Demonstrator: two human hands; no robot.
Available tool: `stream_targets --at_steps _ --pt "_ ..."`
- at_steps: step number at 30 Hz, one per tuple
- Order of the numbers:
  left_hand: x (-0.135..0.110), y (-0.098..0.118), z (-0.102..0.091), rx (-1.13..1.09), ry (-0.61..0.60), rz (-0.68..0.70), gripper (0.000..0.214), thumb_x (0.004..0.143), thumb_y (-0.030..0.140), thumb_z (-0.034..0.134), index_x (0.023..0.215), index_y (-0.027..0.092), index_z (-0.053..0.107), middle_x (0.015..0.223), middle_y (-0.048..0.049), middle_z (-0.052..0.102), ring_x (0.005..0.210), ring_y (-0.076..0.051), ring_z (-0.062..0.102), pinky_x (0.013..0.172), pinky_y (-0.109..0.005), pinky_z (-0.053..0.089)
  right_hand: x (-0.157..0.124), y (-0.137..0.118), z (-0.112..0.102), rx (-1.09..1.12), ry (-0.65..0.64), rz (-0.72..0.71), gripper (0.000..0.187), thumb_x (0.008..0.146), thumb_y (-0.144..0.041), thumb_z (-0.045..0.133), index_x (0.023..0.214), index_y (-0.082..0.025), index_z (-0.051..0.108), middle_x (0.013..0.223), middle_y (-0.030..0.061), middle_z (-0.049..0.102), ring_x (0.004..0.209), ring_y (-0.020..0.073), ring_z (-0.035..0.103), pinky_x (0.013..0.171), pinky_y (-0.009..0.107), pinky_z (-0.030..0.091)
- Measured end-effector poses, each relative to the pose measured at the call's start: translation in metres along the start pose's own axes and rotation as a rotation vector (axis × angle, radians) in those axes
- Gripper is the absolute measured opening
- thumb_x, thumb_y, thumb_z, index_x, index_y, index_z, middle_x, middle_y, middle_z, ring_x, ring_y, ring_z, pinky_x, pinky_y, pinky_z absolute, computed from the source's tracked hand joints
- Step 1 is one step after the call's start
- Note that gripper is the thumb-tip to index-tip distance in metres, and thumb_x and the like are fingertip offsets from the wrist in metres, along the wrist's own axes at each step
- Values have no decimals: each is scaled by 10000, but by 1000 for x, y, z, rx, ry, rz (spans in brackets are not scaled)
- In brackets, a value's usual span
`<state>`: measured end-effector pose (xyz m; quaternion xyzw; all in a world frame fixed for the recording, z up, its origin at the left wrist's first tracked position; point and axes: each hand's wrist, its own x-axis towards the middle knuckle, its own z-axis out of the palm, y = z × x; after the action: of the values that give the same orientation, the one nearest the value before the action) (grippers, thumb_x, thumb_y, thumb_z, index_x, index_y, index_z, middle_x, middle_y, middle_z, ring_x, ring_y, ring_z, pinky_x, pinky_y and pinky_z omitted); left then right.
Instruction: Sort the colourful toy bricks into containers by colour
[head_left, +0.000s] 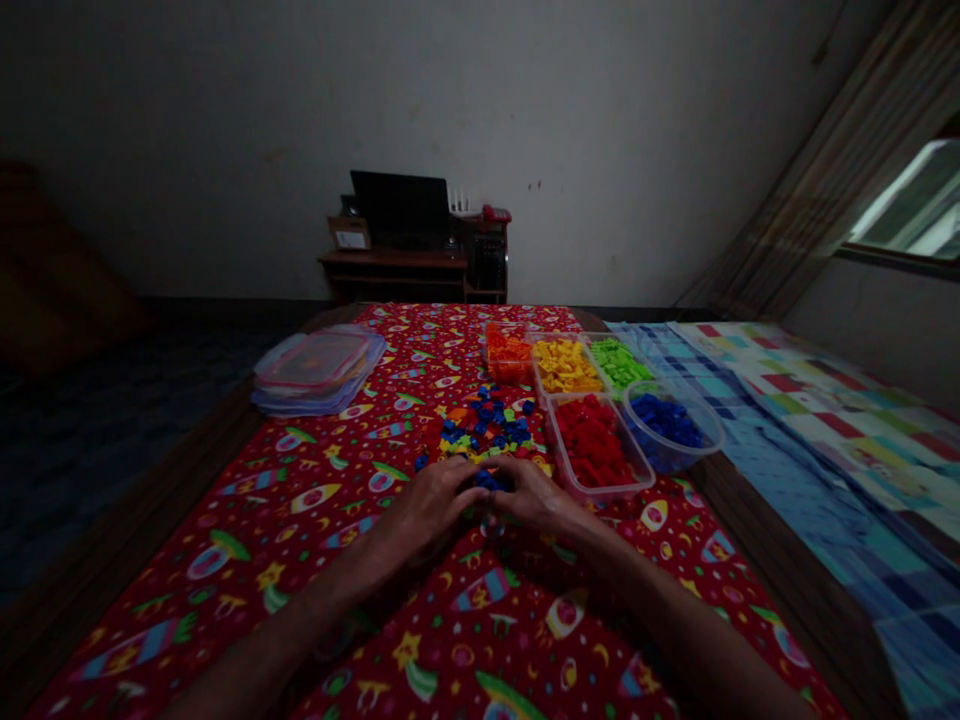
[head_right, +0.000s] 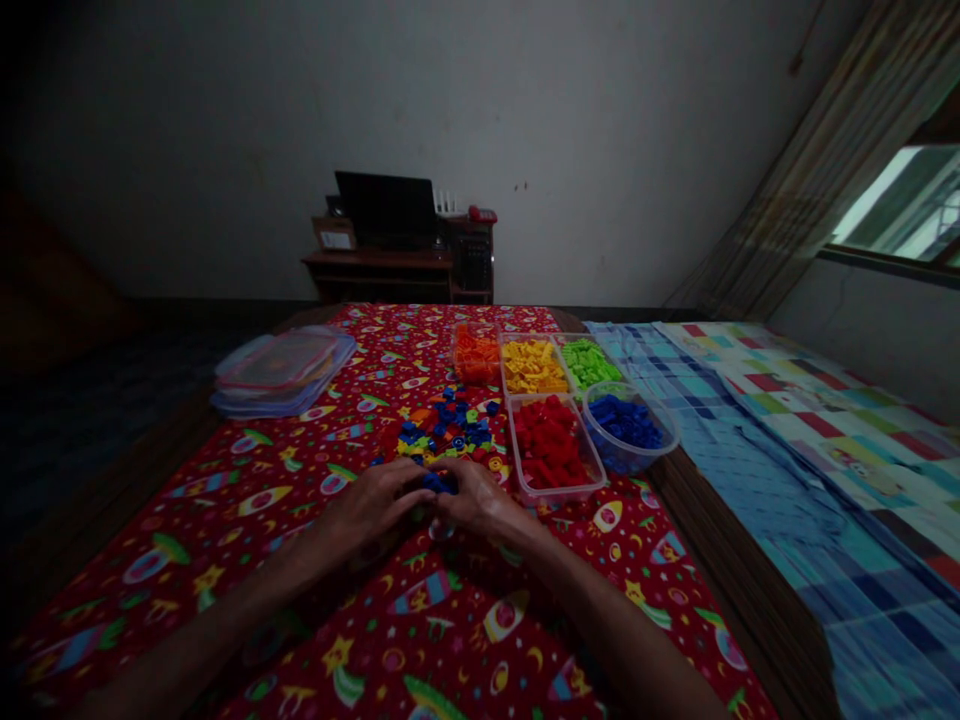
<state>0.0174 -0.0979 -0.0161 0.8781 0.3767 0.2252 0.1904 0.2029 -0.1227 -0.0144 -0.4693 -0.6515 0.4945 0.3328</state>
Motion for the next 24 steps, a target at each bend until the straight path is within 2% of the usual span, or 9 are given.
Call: stream_targets --at_steps 3,8,13,17,19,21,24 --pt "-3 4 -3 30 12 62 221 935 330 466 973 200 641 895 -39 646 829 -167 625 721 -257 474 -2 -8 0 212 -79 49 339 738 -243 606 1066 -175 662 789 -1 663 605 120 587 572 226 451" --pt "-4 15 -7 135 6 66 229 947 318 456 1013 188 632 861 -35 627 776 -157 618 663 -245 458 0 -5 3 443 -41 60 342 743 -343 629 1023 -153 672 799 9 675 650 119 619 631 233 475" --pt "-6 23 -8 312 -7 39 209 907 326 539 890 148 647 779 -43 632 705 -173 617 600 -257 431 2 -1 6 356 39 131 249 698 -343 651 843 -143 677 673 -6 648 543 116 599 520 213 433" --pt "-7 25 -9 365 13 44 256 914 368 521 852 153 646 758 -40 642 684 -169 622 588 -255 421 3 -5 4 261 72 55 198 711 -321 616 784 -145 670 672 -5 656 554 114 595 532 214 439" --pt "-6 25 -12 341 40 48 297 918 407 498 860 159 650 792 -44 657 713 -173 635 601 -255 427 3 -11 -4 174 111 -9 197 729 -323 602 783 -148 675 678 -2 662 574 117 594 560 224 458" --pt "-5 24 -18 325 87 39 344 924 445 465 873 166 659 835 -50 671 754 -179 645 620 -257 434 0 -21 -21 67 184 -80 218 757 -341 586 816 -154 682 694 5 673 601 125 606 588 235 476" --pt "-3 16 -29 334 144 18 384 948 453 404 896 187 676 862 -50 683 781 -180 646 635 -256 434 -12 -40 -68 -146 412 -207 247 783 -366 573 885 -170 684 797 31 707 699 151 646 661 264 504"
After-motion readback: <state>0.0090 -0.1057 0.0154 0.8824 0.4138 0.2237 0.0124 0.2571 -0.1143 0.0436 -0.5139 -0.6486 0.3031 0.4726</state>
